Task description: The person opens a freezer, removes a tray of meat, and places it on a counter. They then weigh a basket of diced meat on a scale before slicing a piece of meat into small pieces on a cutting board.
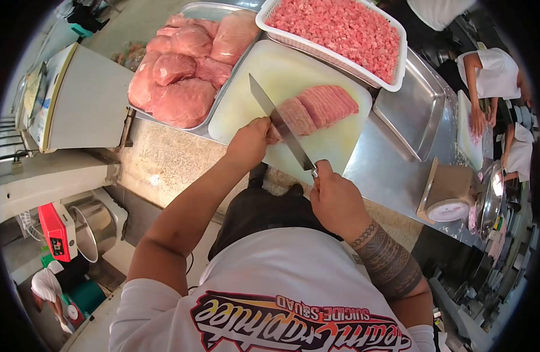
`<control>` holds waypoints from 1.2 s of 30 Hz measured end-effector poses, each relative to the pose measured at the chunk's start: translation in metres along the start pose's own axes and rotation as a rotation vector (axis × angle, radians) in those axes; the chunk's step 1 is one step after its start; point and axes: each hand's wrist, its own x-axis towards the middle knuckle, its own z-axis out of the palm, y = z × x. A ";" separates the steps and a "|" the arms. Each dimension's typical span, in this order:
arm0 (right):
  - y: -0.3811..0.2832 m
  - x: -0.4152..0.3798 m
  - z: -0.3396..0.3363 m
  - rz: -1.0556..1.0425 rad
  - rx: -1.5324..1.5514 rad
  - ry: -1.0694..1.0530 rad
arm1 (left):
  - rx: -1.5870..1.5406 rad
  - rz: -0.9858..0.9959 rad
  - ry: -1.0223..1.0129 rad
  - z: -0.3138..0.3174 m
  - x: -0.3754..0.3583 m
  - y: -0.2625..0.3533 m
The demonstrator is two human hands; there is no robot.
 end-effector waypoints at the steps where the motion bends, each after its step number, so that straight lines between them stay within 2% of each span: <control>1: -0.002 0.001 -0.001 0.000 -0.004 -0.011 | 0.024 0.016 -0.001 0.000 0.001 -0.003; 4: -0.009 0.005 -0.003 0.043 -0.062 -0.051 | 0.060 0.035 0.005 0.000 0.003 -0.003; 10: -0.010 0.037 0.010 -0.009 -0.032 -0.066 | -0.021 0.044 -0.035 0.000 0.001 -0.006; 16: 0.002 0.069 0.063 -0.015 -0.069 0.047 | -0.053 0.053 0.002 -0.004 -0.002 -0.004; 19: -0.003 0.075 0.051 -0.015 -0.077 0.053 | -0.047 0.038 -0.013 -0.007 -0.003 0.000; 24: -0.027 0.028 0.000 0.049 -0.093 -0.038 | 0.055 0.052 -0.027 -0.007 0.001 0.005; 28: -0.020 0.021 -0.001 0.057 -0.074 -0.080 | 0.092 0.099 -0.035 -0.002 0.002 -0.008; 31: -0.024 0.034 0.008 0.043 -0.050 -0.073 | 0.093 0.076 -0.023 -0.001 0.004 -0.016; 34: -0.009 0.058 0.046 -0.038 -0.032 0.051 | 0.087 0.078 -0.022 -0.005 0.007 -0.015; 36: -0.008 0.073 0.061 -0.003 -0.017 0.060 | 0.057 0.080 -0.028 -0.006 0.007 -0.013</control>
